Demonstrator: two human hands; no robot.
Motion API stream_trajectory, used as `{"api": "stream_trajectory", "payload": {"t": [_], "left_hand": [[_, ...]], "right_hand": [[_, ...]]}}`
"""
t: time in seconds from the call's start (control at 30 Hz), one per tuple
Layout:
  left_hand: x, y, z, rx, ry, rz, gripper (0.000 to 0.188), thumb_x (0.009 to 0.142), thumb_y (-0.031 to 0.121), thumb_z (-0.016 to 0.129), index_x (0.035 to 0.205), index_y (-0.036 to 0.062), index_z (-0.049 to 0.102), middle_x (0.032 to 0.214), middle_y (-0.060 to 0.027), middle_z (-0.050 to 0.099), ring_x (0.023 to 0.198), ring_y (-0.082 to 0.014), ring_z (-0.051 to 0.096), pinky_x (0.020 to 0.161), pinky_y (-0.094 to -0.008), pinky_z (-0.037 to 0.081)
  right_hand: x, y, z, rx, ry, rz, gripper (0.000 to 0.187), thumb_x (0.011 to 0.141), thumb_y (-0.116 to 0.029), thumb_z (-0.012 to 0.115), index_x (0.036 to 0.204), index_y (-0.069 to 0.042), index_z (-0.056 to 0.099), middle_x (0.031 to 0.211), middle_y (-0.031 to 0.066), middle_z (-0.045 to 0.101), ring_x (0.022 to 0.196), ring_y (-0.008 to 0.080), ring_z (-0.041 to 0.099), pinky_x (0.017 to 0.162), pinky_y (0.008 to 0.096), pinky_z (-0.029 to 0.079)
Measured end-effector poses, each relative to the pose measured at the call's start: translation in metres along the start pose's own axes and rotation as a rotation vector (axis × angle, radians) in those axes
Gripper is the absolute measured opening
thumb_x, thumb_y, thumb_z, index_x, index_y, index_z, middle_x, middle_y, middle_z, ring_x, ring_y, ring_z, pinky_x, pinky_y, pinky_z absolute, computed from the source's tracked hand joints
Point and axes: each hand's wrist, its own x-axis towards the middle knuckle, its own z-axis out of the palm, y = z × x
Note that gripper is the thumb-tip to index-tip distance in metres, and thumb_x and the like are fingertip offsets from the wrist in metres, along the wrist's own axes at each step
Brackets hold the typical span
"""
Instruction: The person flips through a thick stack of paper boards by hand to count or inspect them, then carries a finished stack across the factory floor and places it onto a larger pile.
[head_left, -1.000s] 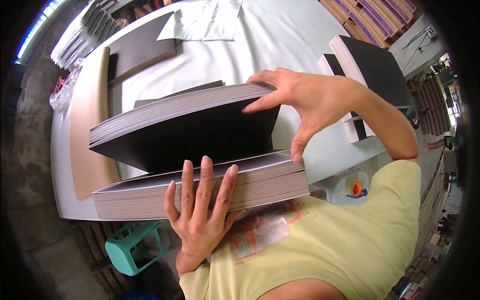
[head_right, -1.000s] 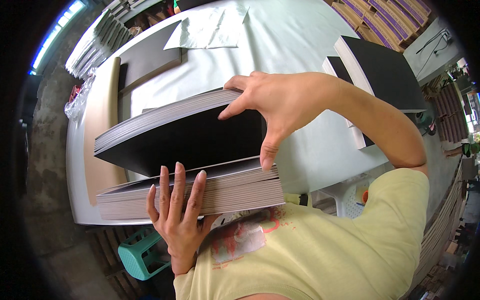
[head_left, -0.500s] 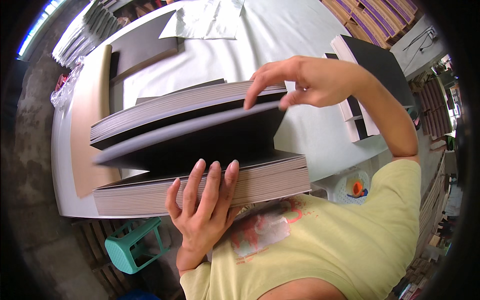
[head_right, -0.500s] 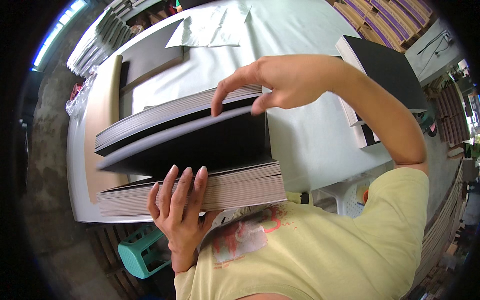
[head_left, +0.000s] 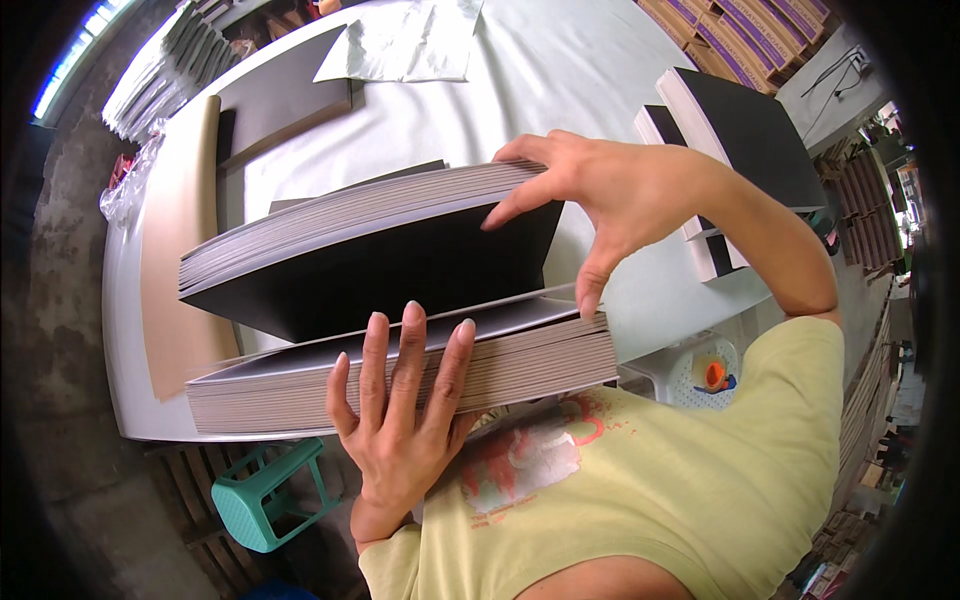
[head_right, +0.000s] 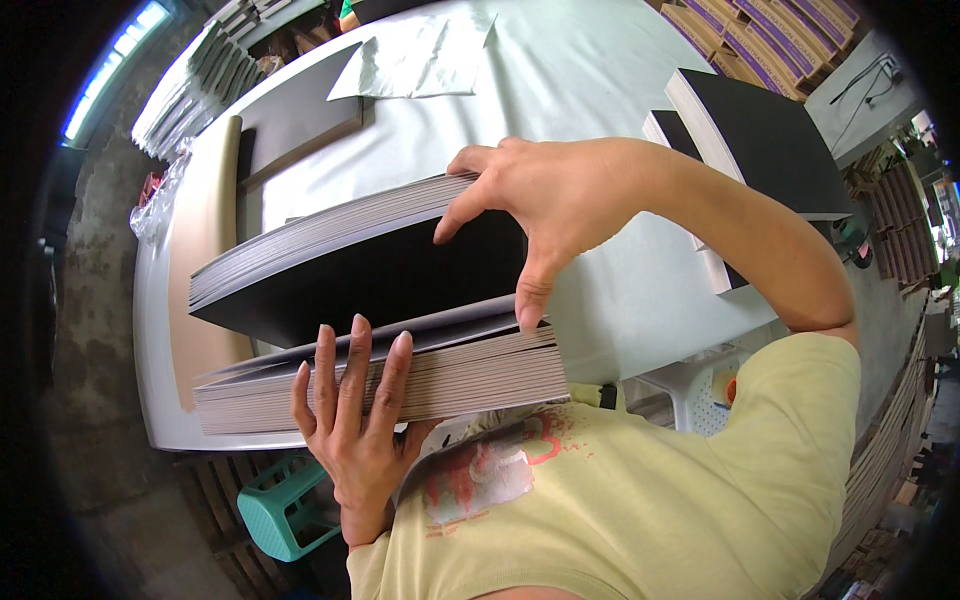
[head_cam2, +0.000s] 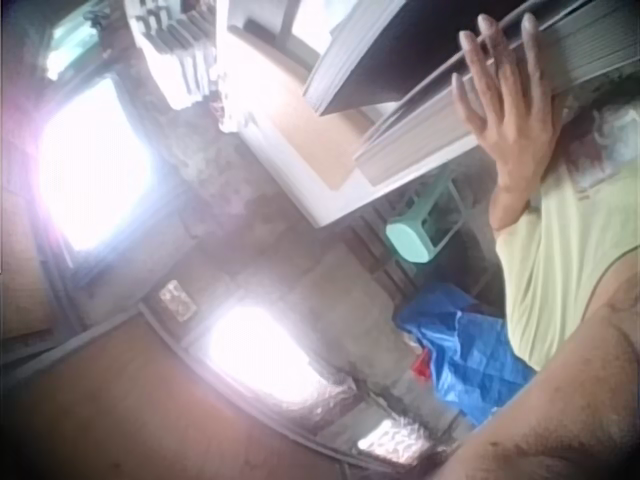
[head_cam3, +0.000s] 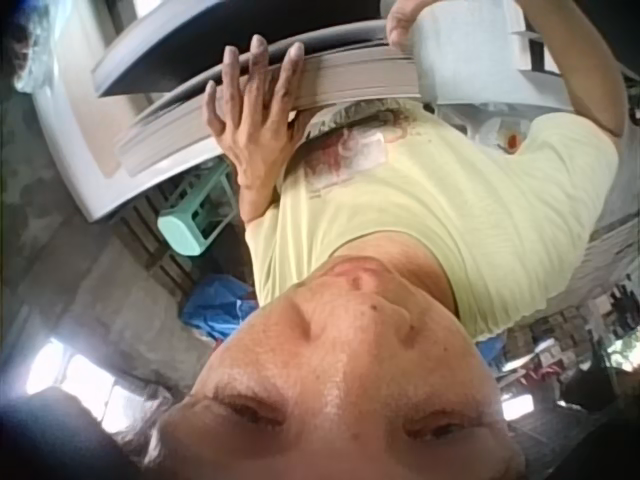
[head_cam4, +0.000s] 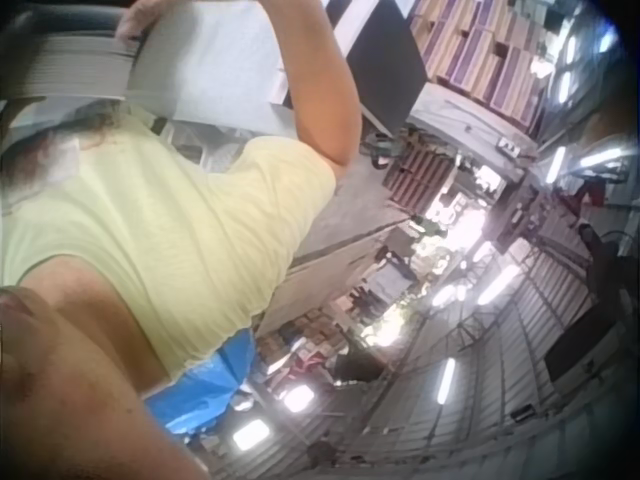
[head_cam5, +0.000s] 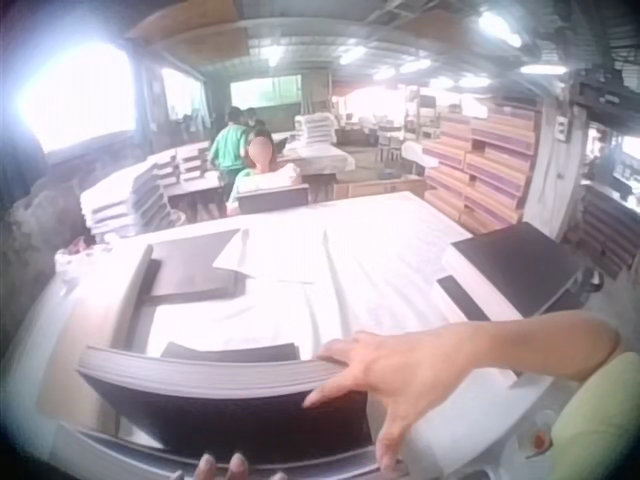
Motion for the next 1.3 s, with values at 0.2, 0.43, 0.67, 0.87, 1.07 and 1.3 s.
{"api": "stream_trajectory", "payload": {"t": [0.2, 0.43, 0.67, 0.87, 1.07, 1.3], "left_hand": [[-0.001, -0.002, 0.003, -0.006, 0.076, 0.013, 0.052, 0.077, 0.051, 0.058, 0.124, 0.0295, 0.06, 0.13, -0.0001, 0.055, 0.126, -0.0233, 0.046, 0.105, -0.0426, 0.025], [-0.001, -0.001, -0.001, 0.03, 0.011, 0.035, 0.05, 0.079, 0.048, 0.058, 0.125, 0.029, 0.059, 0.133, 0.0019, 0.053, 0.127, -0.031, 0.044, 0.107, -0.0458, 0.023], [-0.001, 0.002, -0.002, 0.026, -0.041, -0.001, 0.049, 0.08, 0.046, 0.057, 0.127, 0.0308, 0.058, 0.138, -0.0008, 0.049, 0.129, -0.0389, 0.039, 0.108, -0.0476, 0.019], [0.0, -0.001, 0.001, 0.062, -0.039, 0.037, 0.065, 0.071, 0.061, 0.058, 0.126, 0.0262, 0.058, 0.139, -0.0001, 0.048, 0.135, -0.0381, 0.031, 0.11, -0.0471, 0.018], [-0.002, -0.001, -0.004, 0.047, -0.052, 0.008, 0.066, 0.07, 0.059, 0.06, 0.127, 0.0272, 0.057, 0.139, -0.0004, 0.048, 0.136, -0.0384, 0.029, 0.11, -0.0477, 0.018], [-0.001, 0.002, -0.003, 0.021, -0.048, -0.021, 0.066, 0.068, 0.059, 0.061, 0.127, 0.0275, 0.058, 0.139, 0.0018, 0.048, 0.136, -0.0384, 0.028, 0.111, -0.0475, 0.017]], "right_hand": [[0.005, 0.004, -0.011, 0.21, -0.017, -0.104, 0.052, 0.069, -0.014, 0.073, 0.119, -0.01, 0.059, 0.133, 0.0246, 0.043, 0.123, 0.0365, 0.044, 0.098, 0.0393, 0.042], [-0.002, 0.01, 0.0, 0.015, -0.011, -0.06, 0.042, 0.076, -0.013, 0.066, 0.118, -0.011, 0.062, 0.136, 0.0263, 0.038, 0.125, 0.0384, 0.041, 0.099, 0.0404, 0.04], [-0.003, 0.003, 0.003, -0.073, 0.004, -0.033, 0.094, 0.049, -0.049, 0.086, 0.126, -0.006, 0.055, 0.139, 0.0312, 0.03, 0.123, 0.0413, 0.042, 0.098, 0.0413, 0.042], [-0.001, 0.002, -0.003, 0.012, -0.049, 0.047, 0.097, 0.045, -0.043, 0.089, 0.127, -0.008, 0.054, 0.136, 0.0282, 0.034, 0.123, 0.0393, 0.041, 0.096, 0.0405, 0.043], [-0.001, -0.002, 0.0, -0.1, 0.019, -0.031, 0.092, 0.047, -0.036, 0.09, 0.127, -0.011, 0.053, 0.134, 0.0251, 0.037, 0.115, 0.0369, 0.049, 0.096, 0.0379, 0.044], [0.005, 0.007, -0.012, 0.336, -0.014, -0.147, 0.05, 0.07, -0.008, 0.071, 0.118, -0.009, 0.058, 0.135, 0.0206, 0.041, 0.125, 0.0348, 0.042, 0.099, 0.0377, 0.041]]}}
